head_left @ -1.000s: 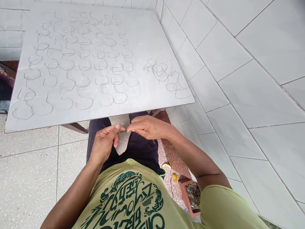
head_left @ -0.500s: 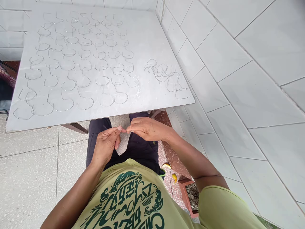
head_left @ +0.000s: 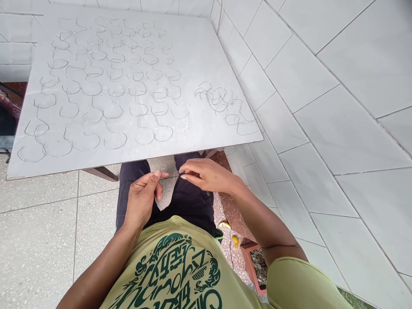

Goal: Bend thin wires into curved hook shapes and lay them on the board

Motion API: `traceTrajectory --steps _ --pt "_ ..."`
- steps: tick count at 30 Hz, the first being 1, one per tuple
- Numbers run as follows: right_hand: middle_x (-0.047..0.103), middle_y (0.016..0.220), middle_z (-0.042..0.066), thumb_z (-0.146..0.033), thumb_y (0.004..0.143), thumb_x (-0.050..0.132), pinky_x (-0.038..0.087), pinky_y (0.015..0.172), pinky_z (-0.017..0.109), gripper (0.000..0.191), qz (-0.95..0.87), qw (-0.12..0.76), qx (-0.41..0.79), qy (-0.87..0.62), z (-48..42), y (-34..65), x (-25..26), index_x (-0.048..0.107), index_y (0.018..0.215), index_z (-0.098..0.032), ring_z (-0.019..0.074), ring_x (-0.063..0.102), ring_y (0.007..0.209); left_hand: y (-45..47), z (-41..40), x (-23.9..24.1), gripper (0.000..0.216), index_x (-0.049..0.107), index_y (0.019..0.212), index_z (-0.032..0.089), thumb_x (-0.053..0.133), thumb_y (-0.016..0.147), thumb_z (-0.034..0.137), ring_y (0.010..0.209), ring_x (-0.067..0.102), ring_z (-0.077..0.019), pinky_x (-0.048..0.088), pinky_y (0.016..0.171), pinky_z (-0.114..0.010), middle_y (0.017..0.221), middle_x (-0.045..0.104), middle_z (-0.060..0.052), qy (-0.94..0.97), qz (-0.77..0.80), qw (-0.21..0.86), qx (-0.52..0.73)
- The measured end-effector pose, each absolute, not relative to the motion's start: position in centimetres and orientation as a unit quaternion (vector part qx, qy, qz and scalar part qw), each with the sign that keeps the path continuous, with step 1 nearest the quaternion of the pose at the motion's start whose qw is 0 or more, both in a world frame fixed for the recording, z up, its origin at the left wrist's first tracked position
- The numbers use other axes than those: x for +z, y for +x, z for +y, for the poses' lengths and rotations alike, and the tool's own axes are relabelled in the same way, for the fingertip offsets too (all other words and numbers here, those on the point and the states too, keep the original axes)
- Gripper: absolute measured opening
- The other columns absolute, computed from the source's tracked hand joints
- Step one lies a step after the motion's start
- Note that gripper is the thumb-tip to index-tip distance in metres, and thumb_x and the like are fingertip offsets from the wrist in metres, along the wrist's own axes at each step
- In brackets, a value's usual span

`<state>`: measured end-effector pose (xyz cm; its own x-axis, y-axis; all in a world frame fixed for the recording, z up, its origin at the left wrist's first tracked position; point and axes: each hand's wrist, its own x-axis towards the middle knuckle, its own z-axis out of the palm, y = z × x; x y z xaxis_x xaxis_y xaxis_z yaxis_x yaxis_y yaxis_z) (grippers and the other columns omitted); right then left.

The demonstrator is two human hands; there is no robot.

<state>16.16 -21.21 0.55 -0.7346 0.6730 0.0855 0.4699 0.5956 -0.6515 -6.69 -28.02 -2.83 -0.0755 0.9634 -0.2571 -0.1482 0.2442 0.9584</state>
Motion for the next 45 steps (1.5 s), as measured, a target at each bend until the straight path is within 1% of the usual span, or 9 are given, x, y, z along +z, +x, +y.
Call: traceTrajectory --steps 4,7,9,12,19,29,36,40,45 --pt "0.069 0.09 0.006 -0.024 0.109 0.045 0.044 0.077 0.03 0.028 -0.883 0.196 0.278 -0.325 -21.7 16.0 -0.3 0.07 0.1 -0.018 0.0175 0.062 0.083 -6.7 -28.1 -3.1 0.031 0.084 0.099 0.022 0.071 0.095 0.049 0.061 0.044 -0.0121 0.034 0.059 -0.027 0.064 0.061 0.0 0.359 0.544 0.598 0.467" --pt "0.072 0.089 0.006 -0.026 0.109 0.045 0.045 0.077 0.03 0.029 -0.884 0.218 0.251 -0.33 -22.0 15.8 -0.9 0.072 0.101 -0.019 0.0182 0.065 0.083 -6.9 -28.2 -3.5 0.028 0.086 0.097 0.022 0.075 0.092 0.047 0.071 0.047 -0.0129 0.039 0.067 -0.027 0.085 0.072 -0.005 0.362 0.535 0.605 0.464" --pt "0.073 0.088 0.006 -0.026 0.109 0.045 0.046 0.077 0.03 0.029 -0.886 0.226 0.238 -0.328 -22.1 15.5 -1.2 0.073 0.103 -0.019 0.018 0.065 0.083 -7.1 -28.1 -3.6 0.028 0.087 0.095 0.021 0.076 0.091 0.046 0.077 0.051 -0.0146 0.042 0.073 -0.028 0.091 0.074 -0.007 0.354 0.518 0.623 0.467" --pt "0.074 0.087 0.005 -0.026 0.109 0.046 0.045 0.076 0.029 0.029 -0.889 0.231 0.227 -0.322 -22.1 15.2 -1.6 0.074 0.105 -0.02 0.0171 0.066 0.081 -7.3 -27.7 -3.3 0.032 0.087 0.096 0.019 0.075 0.091 0.048 0.083 0.055 -0.0173 0.044 0.077 -0.029 0.089 0.073 -0.009 0.352 0.492 0.652 0.456" --pt "0.074 0.083 0.003 -0.023 0.109 0.046 0.044 0.073 0.026 0.029 -0.899 0.227 0.219 -0.305 -22.0 14.8 -1.7 0.075 0.105 -0.021 0.0148 0.065 0.077 -8.0 -26.7 -3.0 0.032 0.085 0.101 0.018 0.072 0.094 0.047 0.075 0.052 -0.0144 0.041 0.07 -0.027 0.079 0.065 -0.005 0.397 0.462 0.68 0.408" --pt "0.079 0.096 0.005 -0.025 0.111 0.044 0.049 0.074 0.026 0.03 -0.892 0.277 0.221 -0.281 -22.3 14.0 -2.9 0.073 0.111 -0.02 0.0144 0.069 0.081 -8.2 -26.2 -3.3 0.024 0.08 0.085 0.017 0.08 0.089 0.041 0.065 0.047 -0.0097 0.037 0.063 -0.024 0.072 0.061 -0.002 0.369 0.447 0.715 0.392" --pt "0.07 0.077 0.004 -0.026 0.113 0.039 0.043 0.065 0.026 0.037 -0.924 0.258 0.195 -0.205 -21.0 14.5 -1.8 0.073 0.12 -0.015 0.0134 0.059 0.067 -8.6 -26.6 -3.5 0.025 0.079 0.084 0.014 0.08 0.089 0.039 0.063 0.048 -0.0087 0.04 0.065 -0.023 0.066 0.058 -0.001 0.318 0.399 0.785 0.351" --pt "0.072 0.082 0.004 -0.027 0.112 0.042 0.044 0.067 0.025 0.035 -0.933 0.205 0.241 -0.169 -20.1 15.2 -0.6 0.075 0.12 -0.017 0.0133 0.062 0.072 -8.6 -26.9 -3.5 0.025 0.078 0.083 0.014 0.079 0.089 0.039 0.061 0.048 -0.0088 0.04 0.064 -0.024 0.062 0.054 0.0 0.306 0.389 0.801 0.338" --pt "0.076 0.088 0.001 -0.027 0.109 0.049 0.047 0.071 0.023 0.031 -0.899 0.192 0.345 -0.189 -19.5 15.6 0.8 0.075 0.126 -0.022 0.0112 0.066 0.074 -8.6 -26.9 -2.9 0.024 0.079 0.083 0.015 0.08 0.089 0.038 0.062 0.047 -0.01 0.04 0.063 -0.024 0.062 0.054 0.0 0.311 0.396 0.791 0.348"
